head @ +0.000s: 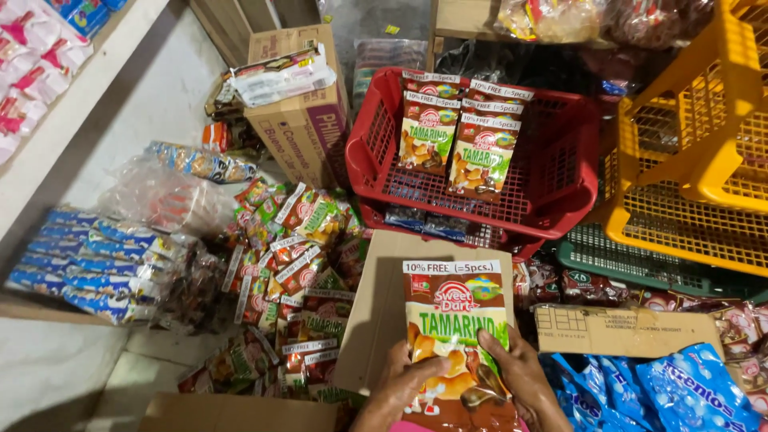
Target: Wiping and organizing packets of tamarind snacks in a grocery store backroom.
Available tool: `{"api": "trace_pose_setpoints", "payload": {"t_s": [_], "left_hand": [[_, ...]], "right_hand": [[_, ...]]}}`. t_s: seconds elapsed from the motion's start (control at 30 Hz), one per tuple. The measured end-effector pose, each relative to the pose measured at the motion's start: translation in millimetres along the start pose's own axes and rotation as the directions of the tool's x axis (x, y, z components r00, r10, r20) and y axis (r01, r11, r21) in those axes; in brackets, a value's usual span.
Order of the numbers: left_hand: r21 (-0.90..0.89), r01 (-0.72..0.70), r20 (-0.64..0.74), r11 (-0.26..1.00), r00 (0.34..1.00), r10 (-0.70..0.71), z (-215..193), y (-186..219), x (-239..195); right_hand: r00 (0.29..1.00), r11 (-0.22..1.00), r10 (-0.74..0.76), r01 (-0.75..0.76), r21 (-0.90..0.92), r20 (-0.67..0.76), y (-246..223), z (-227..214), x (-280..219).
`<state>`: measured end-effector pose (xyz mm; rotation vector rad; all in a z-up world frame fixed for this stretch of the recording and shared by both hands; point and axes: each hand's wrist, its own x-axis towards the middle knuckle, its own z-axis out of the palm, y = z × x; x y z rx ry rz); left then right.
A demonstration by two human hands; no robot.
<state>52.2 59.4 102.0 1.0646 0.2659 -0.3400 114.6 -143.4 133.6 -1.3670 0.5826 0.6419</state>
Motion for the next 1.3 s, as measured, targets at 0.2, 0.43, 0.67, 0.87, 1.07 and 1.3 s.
{"api": "trace_pose_setpoints", "payload": {"t_s": [0.2,0.43,0.67,0.87,1.07,1.3], "left_hand": [[-0.068,0.158,-0.216,0.985,0.962,-0.170,1.7,-4.0,20.5],[0.196,0.214,-0.270,0.957,0.950,-0.158,-13.2,46.1,81.9],[0.354,-0.323,0.090,0.878,0.946,0.311,-50.6,119.6,208.5],[0.420,-0.439,-0.025,0.794,0.869,0.494,-71.9,177.1,324.5],[0.680,-0.317,-0.134,0.661,0.833,0.537,-129.1,138.1,400.3],[0.674,-0.186,-0.241,0.715,0.860,0.450,-168.2,92.8,456.6]], "right_hand": [[0.984,0.984,-0.176,0.176,0.006,0.009,0.0,-9.1,19.5],[0.992,0.986,-0.098,0.086,0.145,0.076,-52.0,-7.4,46.5],[0.843,0.714,-0.499,0.532,-0.456,0.201,-160.7,10.7,107.6],[0.727,0.717,-0.631,0.680,-0.156,0.270,-213.5,46.6,238.8],[0.839,0.827,-0.518,0.541,-0.150,0.168,-190.4,73.6,347.0],[0.871,0.857,-0.479,0.491,-0.158,0.107,-154.9,79.5,438.9]]}}
